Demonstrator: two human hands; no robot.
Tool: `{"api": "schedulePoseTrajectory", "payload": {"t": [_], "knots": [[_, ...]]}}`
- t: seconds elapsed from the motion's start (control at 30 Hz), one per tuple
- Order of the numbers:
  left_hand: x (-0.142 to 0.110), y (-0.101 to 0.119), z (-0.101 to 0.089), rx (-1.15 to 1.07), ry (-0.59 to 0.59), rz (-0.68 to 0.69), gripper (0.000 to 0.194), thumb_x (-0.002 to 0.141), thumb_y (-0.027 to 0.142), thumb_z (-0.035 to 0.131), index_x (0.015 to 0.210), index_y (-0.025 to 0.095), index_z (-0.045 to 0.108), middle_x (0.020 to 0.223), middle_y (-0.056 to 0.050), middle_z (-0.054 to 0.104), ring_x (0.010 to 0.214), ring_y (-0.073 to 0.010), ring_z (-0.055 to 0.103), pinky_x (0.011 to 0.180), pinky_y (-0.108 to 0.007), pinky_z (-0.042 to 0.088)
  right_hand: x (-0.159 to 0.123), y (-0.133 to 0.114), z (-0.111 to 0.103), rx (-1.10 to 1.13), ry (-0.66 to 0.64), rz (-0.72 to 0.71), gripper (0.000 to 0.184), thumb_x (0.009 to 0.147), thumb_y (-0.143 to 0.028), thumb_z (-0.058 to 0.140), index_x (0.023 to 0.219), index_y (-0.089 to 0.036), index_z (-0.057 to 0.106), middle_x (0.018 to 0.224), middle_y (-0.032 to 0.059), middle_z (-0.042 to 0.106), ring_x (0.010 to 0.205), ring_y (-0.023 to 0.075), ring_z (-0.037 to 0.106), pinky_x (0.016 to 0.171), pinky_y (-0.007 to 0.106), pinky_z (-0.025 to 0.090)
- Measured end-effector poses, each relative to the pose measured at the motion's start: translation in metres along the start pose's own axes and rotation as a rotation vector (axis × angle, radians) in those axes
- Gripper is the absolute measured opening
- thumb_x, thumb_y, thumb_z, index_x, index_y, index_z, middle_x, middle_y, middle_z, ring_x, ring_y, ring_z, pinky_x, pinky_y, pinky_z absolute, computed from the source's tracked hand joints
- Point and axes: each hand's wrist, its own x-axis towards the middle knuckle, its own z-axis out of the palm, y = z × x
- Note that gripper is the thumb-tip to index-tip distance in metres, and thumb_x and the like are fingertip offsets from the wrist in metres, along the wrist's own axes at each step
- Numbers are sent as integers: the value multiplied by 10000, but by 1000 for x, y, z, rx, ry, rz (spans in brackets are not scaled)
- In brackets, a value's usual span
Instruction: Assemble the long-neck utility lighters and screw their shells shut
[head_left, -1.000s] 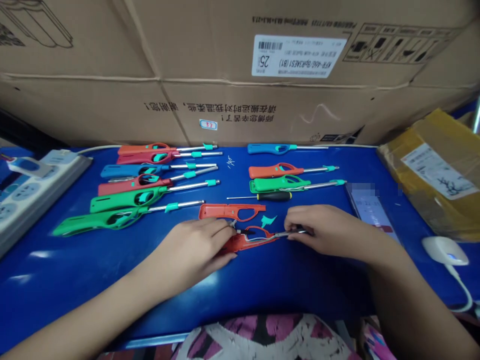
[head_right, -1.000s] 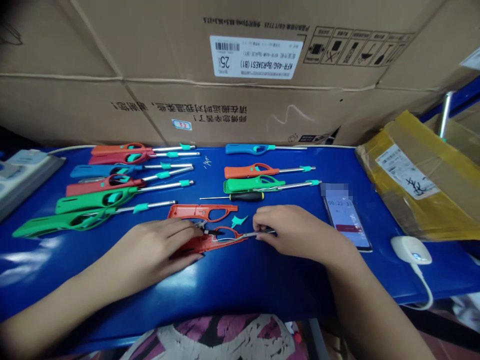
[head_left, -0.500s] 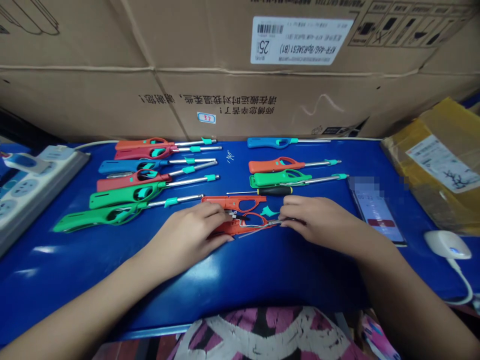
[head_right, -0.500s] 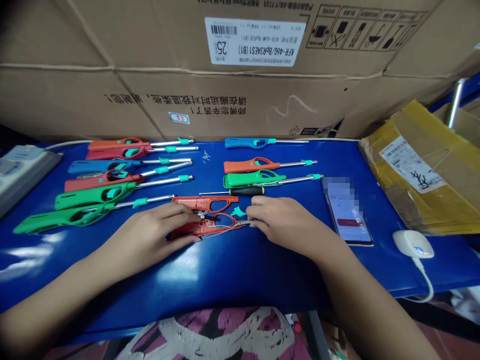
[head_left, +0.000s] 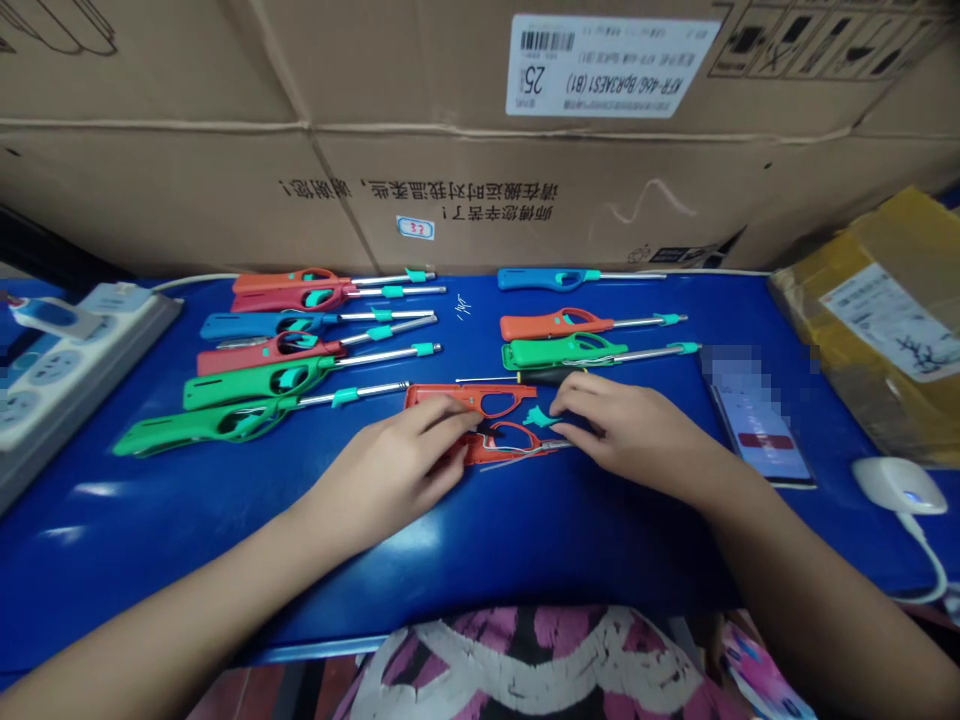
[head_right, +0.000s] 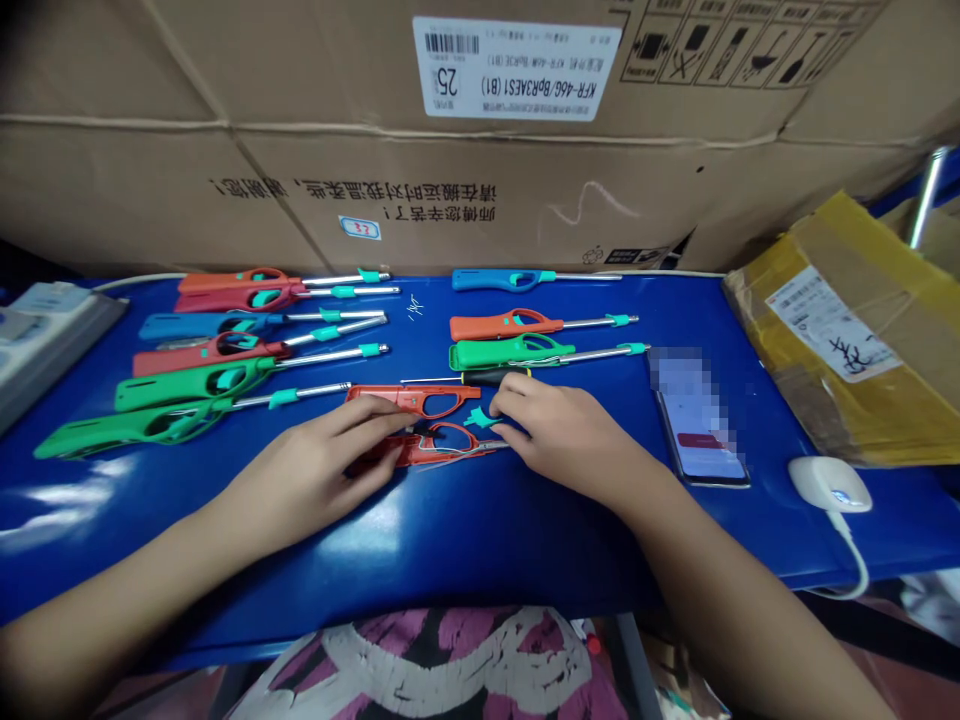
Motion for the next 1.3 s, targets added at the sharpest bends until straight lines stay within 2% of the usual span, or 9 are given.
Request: {"api": "schedulePoseTrajectory", "payload": {"t": [0.13, 0.33, 0.43, 0.57, 0.73, 0.9, 1.3], "knots": [[0, -1, 8, -33, 22, 42, 241, 1018, 225, 512, 1205, 175, 656, 1154, -83, 686, 1004, -215, 704, 857, -368, 628, 3, -4, 1, 2, -63, 2, 144, 1007, -269, 515, 921, -209, 613, 1003, 16, 645, 895, 183, 647, 709, 311, 449], [1, 0, 12, -65, 60, 28, 219, 1022, 214, 511, 1156, 154, 673, 1092, -76, 712, 961, -213, 720, 852, -382, 637, -2, -10, -1, 112, -34, -132, 161, 1026, -266, 466, 994, -217, 616, 1024, 18, 655, 903, 164, 642, 736, 299, 454], [2, 1, 12, -60, 69, 24, 231, 1014, 211, 524, 1180, 151, 673, 1101, -84, 709, 957, -219, 719, 824, -383, 640, -2, -12, 2, 107, -48, -159, 190, 1037, -276, 448, 1009, -209, 624, 1018, 22, 659, 878, 159, 638, 728, 301, 444], [2, 1, 12, -83, 66, 19, 199, 1010, 197, 525, 1107, 150, 693, 1071, -80, 710, 949, -210, 712, 830, -374, 632, -1, -12, 5, 107, -62, -192, 225, 1047, -287, 424, 997, -199, 624, 997, 32, 662, 864, 160, 631, 710, 302, 423], [2, 0, 13, -119, 92, 16, 175, 1001, 199, 550, 1086, 158, 697, 1069, -75, 720, 951, -204, 712, 849, -370, 621, 1, -12, 7, 54, -52, -213, 210, 1043, -296, 438, 973, -202, 613, 957, 25, 649, 822, 156, 614, 663, 297, 384], [2, -1, 14, -151, 123, 23, 165, 999, 192, 560, 1086, 159, 697, 1058, -67, 725, 962, -199, 703, 850, -367, 611, 1, -11, 10, -26, -30, -237, 258, 1054, -325, 418, 988, -208, 638, 1037, 35, 629, 784, 144, 601, 607, 291, 335], [3, 0, 15, -183, 180, 30, 117, 994, 212, 590, 1026, 177, 697, 972, -49, 732, 905, -174, 691, 806, -329, 587, 2, -10, 16, -79, 7, -306, 312, 1064, -294, 375, 989, -187, 658, 996, 47, 657, 758, 147, 574, 604, 297, 320]]}}
